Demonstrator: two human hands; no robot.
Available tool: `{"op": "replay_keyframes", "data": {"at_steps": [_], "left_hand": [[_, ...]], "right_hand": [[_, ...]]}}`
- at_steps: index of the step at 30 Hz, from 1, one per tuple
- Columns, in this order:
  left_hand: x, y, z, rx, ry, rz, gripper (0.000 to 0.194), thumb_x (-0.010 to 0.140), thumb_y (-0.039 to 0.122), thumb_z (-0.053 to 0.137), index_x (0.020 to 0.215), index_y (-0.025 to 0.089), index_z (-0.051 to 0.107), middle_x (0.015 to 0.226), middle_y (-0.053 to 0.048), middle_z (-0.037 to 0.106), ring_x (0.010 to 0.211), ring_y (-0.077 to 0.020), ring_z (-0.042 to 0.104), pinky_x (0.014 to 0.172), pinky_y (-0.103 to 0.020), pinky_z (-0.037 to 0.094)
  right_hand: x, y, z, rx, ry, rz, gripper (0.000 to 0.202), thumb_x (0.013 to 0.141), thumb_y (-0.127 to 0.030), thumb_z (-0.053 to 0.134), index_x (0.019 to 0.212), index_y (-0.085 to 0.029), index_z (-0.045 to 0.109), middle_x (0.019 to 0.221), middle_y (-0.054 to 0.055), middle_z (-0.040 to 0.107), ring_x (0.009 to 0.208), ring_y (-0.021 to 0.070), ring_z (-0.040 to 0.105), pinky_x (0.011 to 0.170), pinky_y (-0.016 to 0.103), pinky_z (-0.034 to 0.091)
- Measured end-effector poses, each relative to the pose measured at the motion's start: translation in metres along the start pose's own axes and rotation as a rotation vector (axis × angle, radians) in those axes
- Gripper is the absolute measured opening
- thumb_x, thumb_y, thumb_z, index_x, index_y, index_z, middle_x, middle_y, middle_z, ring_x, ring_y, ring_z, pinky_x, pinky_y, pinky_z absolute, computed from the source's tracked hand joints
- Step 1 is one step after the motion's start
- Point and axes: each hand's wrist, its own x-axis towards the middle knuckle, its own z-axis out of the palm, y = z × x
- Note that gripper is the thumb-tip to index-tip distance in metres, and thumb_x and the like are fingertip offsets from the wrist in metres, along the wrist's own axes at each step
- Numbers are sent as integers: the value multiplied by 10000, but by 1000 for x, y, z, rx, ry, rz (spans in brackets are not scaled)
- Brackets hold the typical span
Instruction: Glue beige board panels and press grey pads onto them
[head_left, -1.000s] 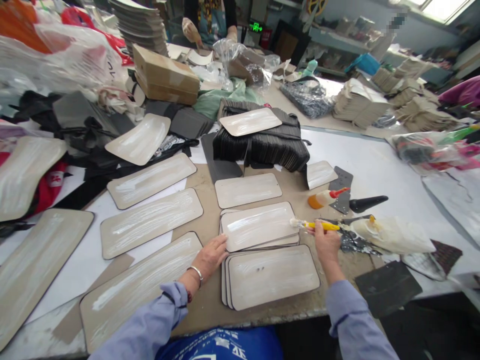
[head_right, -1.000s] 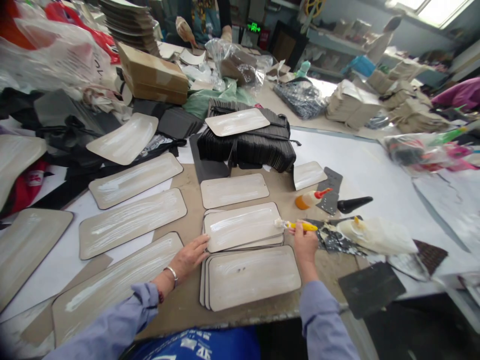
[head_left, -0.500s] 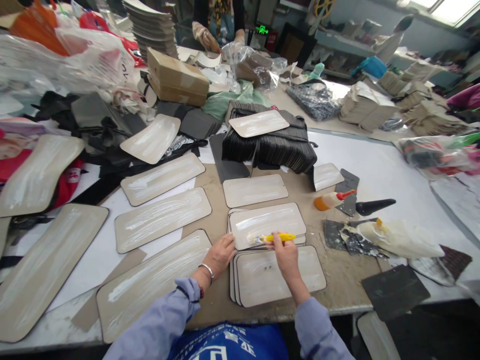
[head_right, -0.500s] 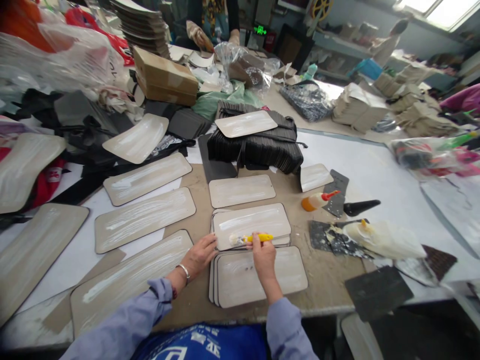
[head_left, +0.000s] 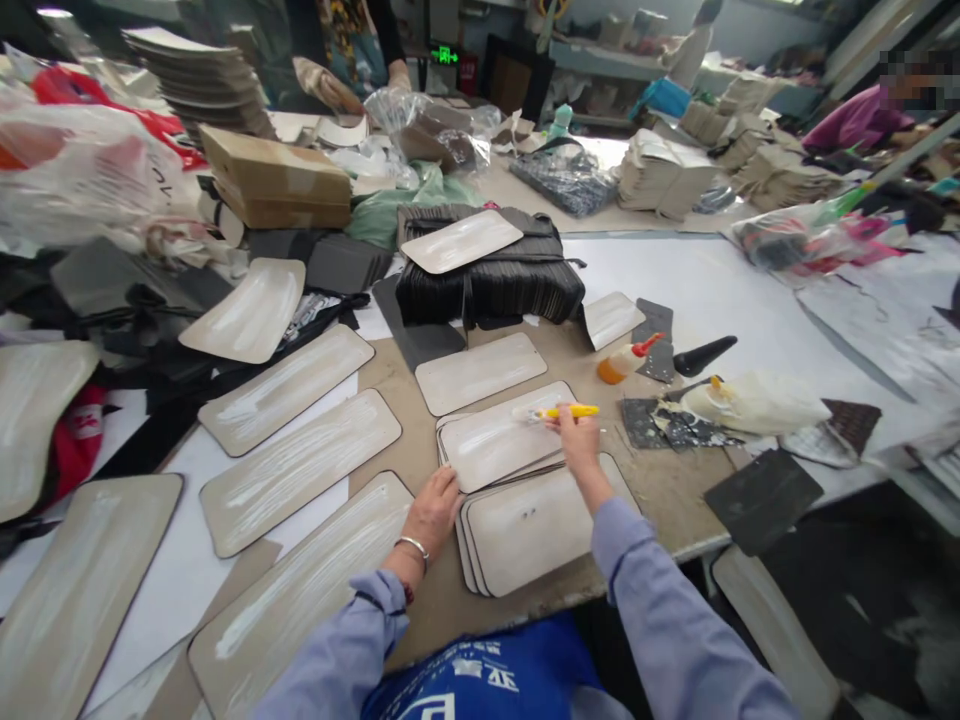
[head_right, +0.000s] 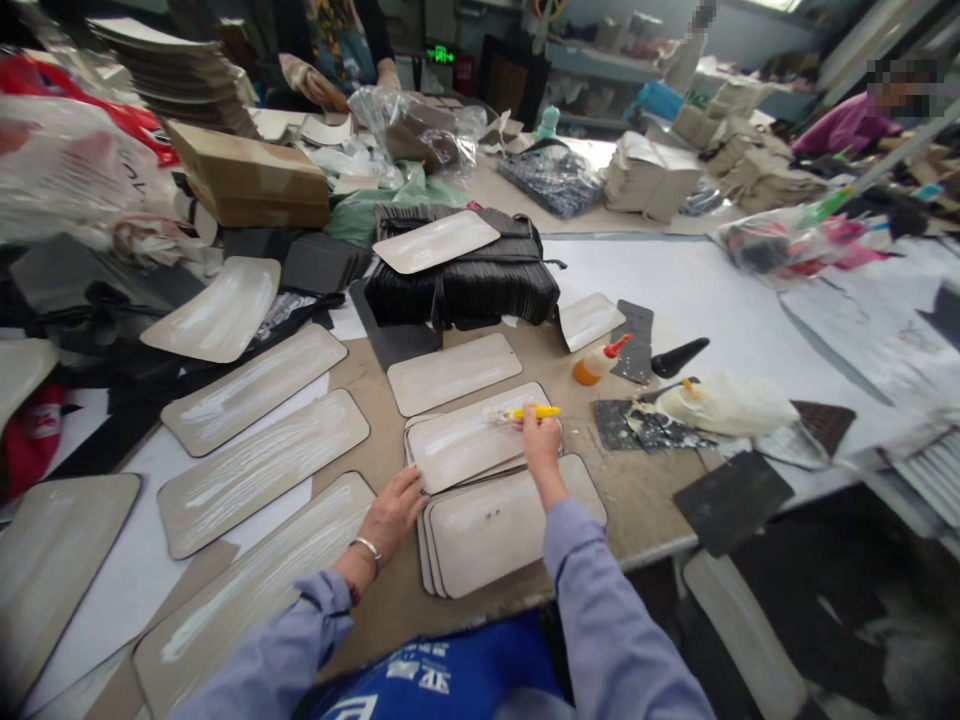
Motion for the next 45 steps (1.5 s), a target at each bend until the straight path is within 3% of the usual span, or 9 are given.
{"op": "replay_keyframes", "data": {"at_steps": [3, 7, 15, 18, 24, 27, 35, 38, 45], "left_hand": [[2, 0, 0, -9, 21, 12, 177, 834, 182, 483, 939, 137, 618, 990, -115, 636, 1025, -227, 590, 859, -360, 540], [0, 11, -10, 15, 19, -3, 195, 839, 217, 492, 968, 136, 614, 1002, -128, 637, 980, -228, 600, 853, -398, 537], [-43, 60, -28, -78, -210, 146, 213, 840, 232, 503, 994, 146, 623, 1099, -124, 623, 1109, -238, 539, 910, -398, 506], [-48, 61, -25, -85, -241, 133, 224, 840, 237, 507, 1010, 158, 630, 1118, -127, 618, 1136, -243, 523, 924, -414, 495], [-45, 60, -23, -62, -230, 142, 218, 842, 239, 509, 1003, 158, 633, 1112, -125, 623, 1129, -237, 531, 924, -400, 497], [-46, 63, -23, -42, -222, 151, 221, 846, 234, 501, 1009, 157, 628, 1118, -124, 621, 1131, -235, 530, 923, -392, 499], [-50, 70, -19, 66, -175, 171, 248, 861, 234, 458, 1033, 156, 619, 1124, -126, 625, 1112, -241, 546, 893, -399, 515], [-51, 70, -19, 95, -155, 186, 258, 860, 241, 457, 1059, 178, 608, 1125, -108, 632, 1105, -229, 555, 897, -384, 513], [-48, 70, -23, 203, -110, 261, 268, 851, 294, 452, 1054, 215, 607, 1116, -65, 648, 1036, -206, 603, 844, -321, 544]], "right_hand": [[10, -9, -62, -46, 155, -30, 440, 655, -528, 609, 851, -140, 540, 634, 19, 632, 587, 168, 630, 645, 310, 542], [-37, -14, -106, -120, 82, -25, 461, 652, -543, 628, 864, -138, 567, 649, 38, 644, 580, 183, 637, 626, 335, 557], [-149, 29, -78, -4, -181, 272, 447, 646, -564, 623, 814, -156, 548, 567, 28, 634, 521, 210, 629, 526, 344, 557], [-135, 39, -100, -29, -110, 233, 416, 674, -531, 613, 848, -159, 548, 625, 25, 650, 563, 199, 635, 590, 346, 557], [-79, 42, -199, -222, 191, 52, 418, 681, -539, 576, 854, -159, 557, 648, 50, 642, 562, 200, 627, 662, 384, 542], [-71, 33, -217, -311, 238, -38, 403, 708, -542, 547, 840, -162, 561, 621, 36, 626, 563, 192, 626, 685, 383, 537], [-101, 22, -113, 94, -94, 156, 451, 658, -566, 606, 807, -144, 555, 636, 44, 647, 529, 187, 625, 553, 327, 554], [-89, 29, -105, 135, -133, 181, 405, 659, -518, 626, 821, -153, 556, 647, 26, 649, 570, 188, 637, 594, 323, 556], [14, 9, -243, -4, 288, -22, 340, 695, -482, 568, 850, -186, 508, 687, 37, 633, 606, 187, 623, 660, 322, 525]]}}
